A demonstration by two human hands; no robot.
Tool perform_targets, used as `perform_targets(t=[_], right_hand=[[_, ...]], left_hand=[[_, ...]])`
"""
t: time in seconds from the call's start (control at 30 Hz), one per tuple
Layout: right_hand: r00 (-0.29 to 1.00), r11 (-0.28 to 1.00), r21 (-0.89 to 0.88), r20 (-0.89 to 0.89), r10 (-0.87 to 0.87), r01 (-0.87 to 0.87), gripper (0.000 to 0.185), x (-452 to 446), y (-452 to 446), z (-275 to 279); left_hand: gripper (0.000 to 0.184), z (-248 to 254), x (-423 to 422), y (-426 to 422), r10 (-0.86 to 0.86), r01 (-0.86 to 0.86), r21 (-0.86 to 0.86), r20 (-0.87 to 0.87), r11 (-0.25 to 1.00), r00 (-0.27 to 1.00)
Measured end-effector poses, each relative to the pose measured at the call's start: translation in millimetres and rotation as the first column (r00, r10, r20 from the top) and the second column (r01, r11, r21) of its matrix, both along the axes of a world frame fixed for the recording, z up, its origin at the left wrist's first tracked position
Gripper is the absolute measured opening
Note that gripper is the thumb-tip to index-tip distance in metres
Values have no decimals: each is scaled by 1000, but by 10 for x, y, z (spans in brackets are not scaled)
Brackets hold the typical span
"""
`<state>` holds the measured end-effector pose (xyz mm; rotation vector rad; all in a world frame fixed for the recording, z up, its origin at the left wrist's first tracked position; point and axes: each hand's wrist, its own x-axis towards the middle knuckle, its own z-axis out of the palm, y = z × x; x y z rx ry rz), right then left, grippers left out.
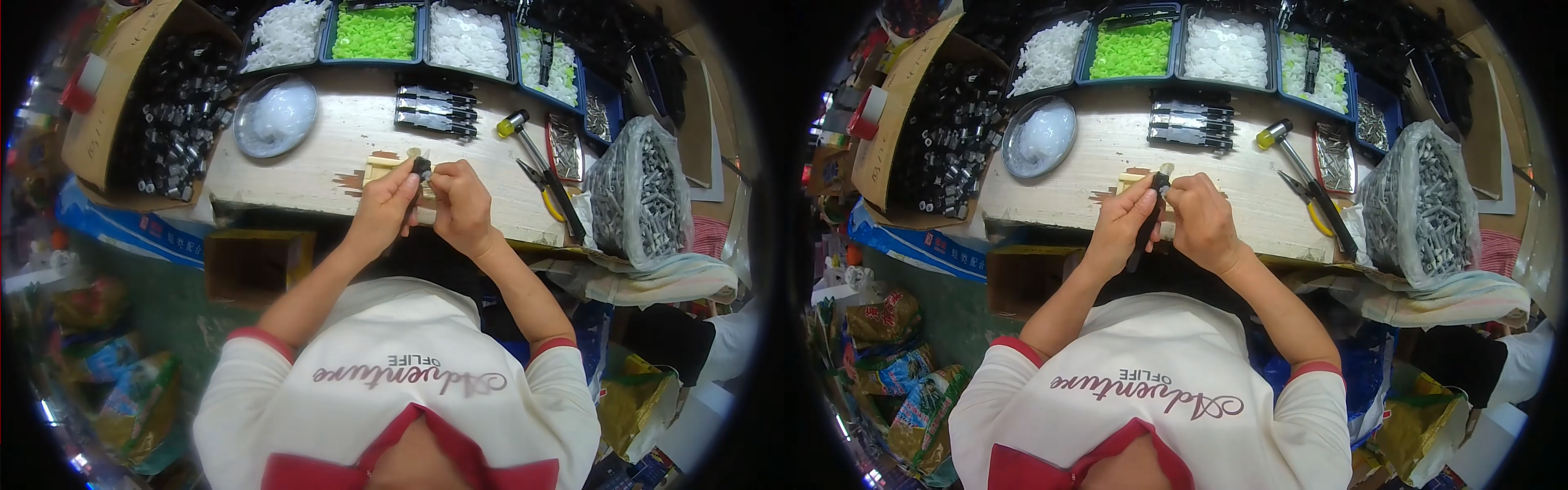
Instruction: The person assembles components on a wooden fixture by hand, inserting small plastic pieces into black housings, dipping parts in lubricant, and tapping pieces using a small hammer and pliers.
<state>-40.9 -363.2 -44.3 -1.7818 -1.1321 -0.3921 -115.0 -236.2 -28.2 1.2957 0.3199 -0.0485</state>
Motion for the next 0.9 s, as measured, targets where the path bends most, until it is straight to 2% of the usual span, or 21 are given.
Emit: perform_targets(t=[0.1, 0.17, 0.27, 0.3, 0.33, 0.37, 0.43, 0.5, 0.57, 0.63, 0.67, 0.7, 0.73, 0.77, 0.83, 0.9], right_hand=[[1000, 1000, 15, 10, 18, -18, 17, 5, 16, -13], [945, 993, 116, -322, 54, -18, 22, -25, 26, 0], [950, 994, 106, -308, 45, -13, 20, -22, 9, -17], [950, 994, 107, -308, 45, -12, 20, -9, 0, -16], [988, 998, 55, -152, 28, -20, 15, 12, -12, -14], [1000, 1000, 2, 7, 17, -17, 11, 22, -24, -10], [1000, 1000, 28, -15, 9, -9, 11, 23, -18, -1], [999, 998, 57, -39, 13, -11, 11, 16, 6, 8], [934, 993, 117, -355, 47, -5, 19, -8, 12, 21], [927, 993, 119, -370, 58, -15, 18, -6, 11, 33], [921, 993, 119, -384, 69, -24, 18, -4, 10, 37], [921, 993, 120, -384, 68, -23, 18, 3, 9, 40], [975, 997, 72, -221, 38, -22, 14, 14, 9, 44], [999, 1000, 24, -50, 15, -13, 10, 22, 7, 47], [1000, 1000, 26, -29, 5, -4, 8, 28, 2, 29], [1000, 1000, 29, -8, -3, 3, 6, 16, 0, 30]], left_hand=[[33, 5, -1, 10, 0, 0, 49, 19, 999, 1000], [33, 11, 5, 9, 9, -11, 90, 27, 996, 1000], [32, 40, 17, 25, -13, 12, 106, 10, 994, 1000], [32, 45, 19, 26, -14, 14, 30, 9, 999, 1000], [31, 48, 25, 24, -16, 17, -46, 8, 999, 1000], [31, 44, 29, 30, -20, 20, -47, 9, 999, 1000], [30, 32, 38, 54, -17, 17, -164, -2, 986, 1000], [30, 36, 46, 60, -2, 4, -195, 11, 981, 1000], [30, 38, 44, 60, 11, -6, -225, 22, 974, 1000], [31, 36, 39, 50, 37, -35, -117, 10, 993, 999], [31, 24, 35, 39, 35, -34, -117, 9, 993, 999], [31, 4, 32, 25, 50, -49, -37, 31, 998, 998], [32, -5, 30, 14, 64, -66, 43, 54, 997, 996], [32, 0, 27, 4, 63, -66, 43, 55, 997, 996], [33, 15, 24, -10, 59, -66, 110, 65, 992, 996], [33, 24, 25, -8, 59, -61, 51, 47, 997, 997]])
